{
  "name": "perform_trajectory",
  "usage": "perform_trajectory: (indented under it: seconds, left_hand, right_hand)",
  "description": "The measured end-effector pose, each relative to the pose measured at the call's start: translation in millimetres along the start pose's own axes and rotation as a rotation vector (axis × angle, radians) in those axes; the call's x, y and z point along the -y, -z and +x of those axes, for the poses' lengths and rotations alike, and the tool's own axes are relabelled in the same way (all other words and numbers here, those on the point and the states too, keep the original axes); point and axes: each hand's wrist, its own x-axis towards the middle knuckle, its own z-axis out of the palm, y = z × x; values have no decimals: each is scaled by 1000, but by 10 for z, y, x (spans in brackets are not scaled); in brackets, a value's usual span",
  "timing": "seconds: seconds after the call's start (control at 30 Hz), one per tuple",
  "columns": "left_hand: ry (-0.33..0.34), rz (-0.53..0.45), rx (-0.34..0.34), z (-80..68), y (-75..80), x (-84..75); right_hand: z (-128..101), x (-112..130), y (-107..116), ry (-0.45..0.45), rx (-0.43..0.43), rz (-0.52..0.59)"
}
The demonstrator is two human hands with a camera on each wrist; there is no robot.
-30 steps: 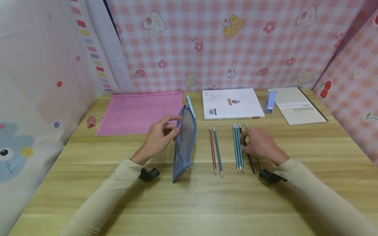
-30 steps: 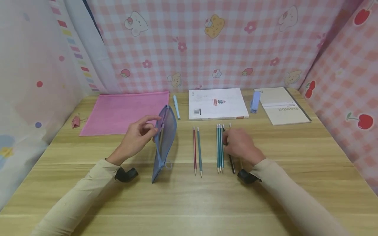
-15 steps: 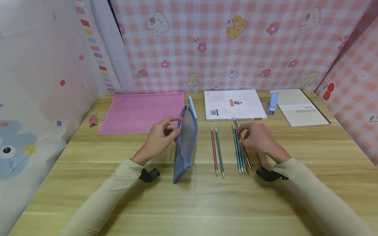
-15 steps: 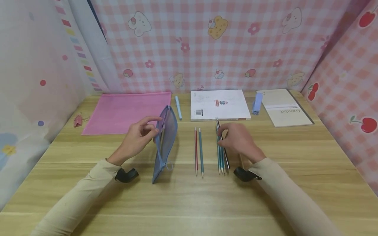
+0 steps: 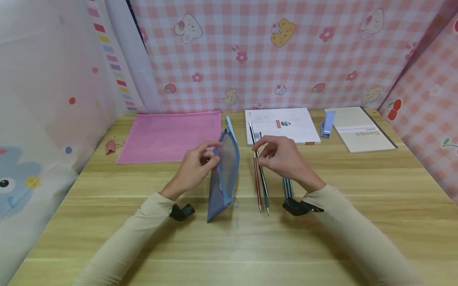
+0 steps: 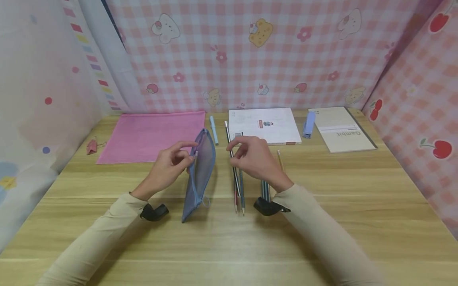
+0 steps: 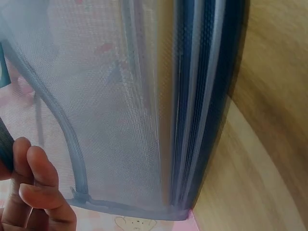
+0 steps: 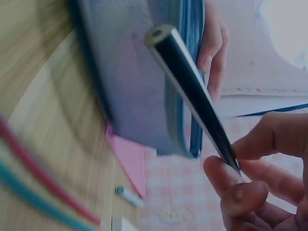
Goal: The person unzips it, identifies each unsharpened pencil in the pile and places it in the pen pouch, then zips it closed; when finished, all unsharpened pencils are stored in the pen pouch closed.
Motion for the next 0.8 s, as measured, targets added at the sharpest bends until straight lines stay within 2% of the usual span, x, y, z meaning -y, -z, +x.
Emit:
perform_trajectory:
  seconds: [0.2,0.37,0.47,0.57,0.8]
  left_hand:
    - [3,-24,15,-5,-20,5]
    - [2,-22,19,0,-37,7]
    - [0,-16,14,4,-55,-6]
    - [-4,-11,3,9,-75,-10]
    - [-14,9,-30,27,-101,-12]
  right_hand:
    - [166,131,-195,-4,-27,173]
    - [268,213,-354,-33,-83,293]
    - [304,246,-451,-60,-121,291]
    - [318,264,-529,-74,-141,233]
    - [269,256,-615,-54,-127,139]
